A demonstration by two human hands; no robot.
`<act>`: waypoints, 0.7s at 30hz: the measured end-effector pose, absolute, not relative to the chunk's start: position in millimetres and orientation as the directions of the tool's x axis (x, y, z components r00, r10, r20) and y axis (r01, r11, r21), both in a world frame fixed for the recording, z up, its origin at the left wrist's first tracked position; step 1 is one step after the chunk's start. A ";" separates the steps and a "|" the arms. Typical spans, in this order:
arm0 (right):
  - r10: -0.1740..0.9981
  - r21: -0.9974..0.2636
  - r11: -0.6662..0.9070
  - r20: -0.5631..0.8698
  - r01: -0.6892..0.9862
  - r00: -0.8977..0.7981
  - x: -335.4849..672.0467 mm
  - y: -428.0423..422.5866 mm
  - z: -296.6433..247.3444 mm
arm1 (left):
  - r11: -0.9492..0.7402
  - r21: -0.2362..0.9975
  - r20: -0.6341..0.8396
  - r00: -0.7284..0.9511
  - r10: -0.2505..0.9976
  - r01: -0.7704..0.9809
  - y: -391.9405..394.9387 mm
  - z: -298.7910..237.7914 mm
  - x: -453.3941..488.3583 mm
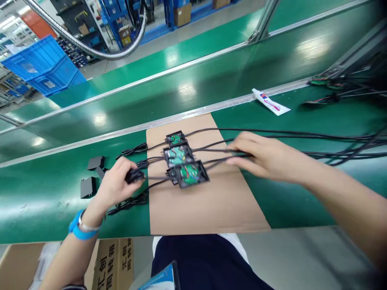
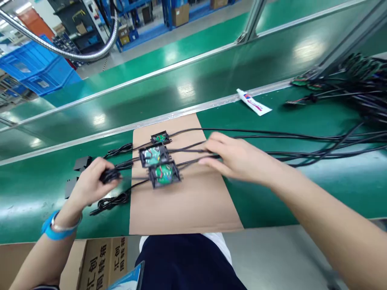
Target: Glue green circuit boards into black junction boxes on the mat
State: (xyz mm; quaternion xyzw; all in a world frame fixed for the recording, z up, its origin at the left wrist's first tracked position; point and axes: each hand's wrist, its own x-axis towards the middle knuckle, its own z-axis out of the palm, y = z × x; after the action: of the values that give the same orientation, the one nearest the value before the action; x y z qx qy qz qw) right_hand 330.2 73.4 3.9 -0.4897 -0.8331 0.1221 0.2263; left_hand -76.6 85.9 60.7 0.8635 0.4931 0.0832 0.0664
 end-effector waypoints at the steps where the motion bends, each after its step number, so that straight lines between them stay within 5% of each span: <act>1: 0.845 -0.434 0.534 0.299 0.726 -0.443 329.6 95.0 -0.2 | -0.475 0.183 0.097 0.465 0.880 0.861 101.8 58.4 -73.5; 4: 0.841 -0.424 0.541 0.249 0.727 -0.480 329.2 145.4 -21.0 | -0.456 0.162 -0.015 0.464 0.886 0.875 139.6 42.7 -74.6; 11: 0.890 -0.251 0.367 -0.187 0.896 -0.416 362.2 154.3 -51.3 | -0.508 0.105 -0.422 0.501 0.756 0.855 138.9 27.0 -102.7; 21: 0.876 -0.319 0.410 -0.124 0.855 -0.466 379.2 141.2 -41.6 | -0.519 0.104 -0.488 0.498 0.717 0.848 115.1 31.7 -90.9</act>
State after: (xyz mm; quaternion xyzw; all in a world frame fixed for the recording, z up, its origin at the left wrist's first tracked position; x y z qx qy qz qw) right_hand 379.2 141.2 -41.6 -0.5156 -0.8391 0.1707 0.0313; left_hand -90.9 115.1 31.7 0.8492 0.4607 -0.1963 0.1675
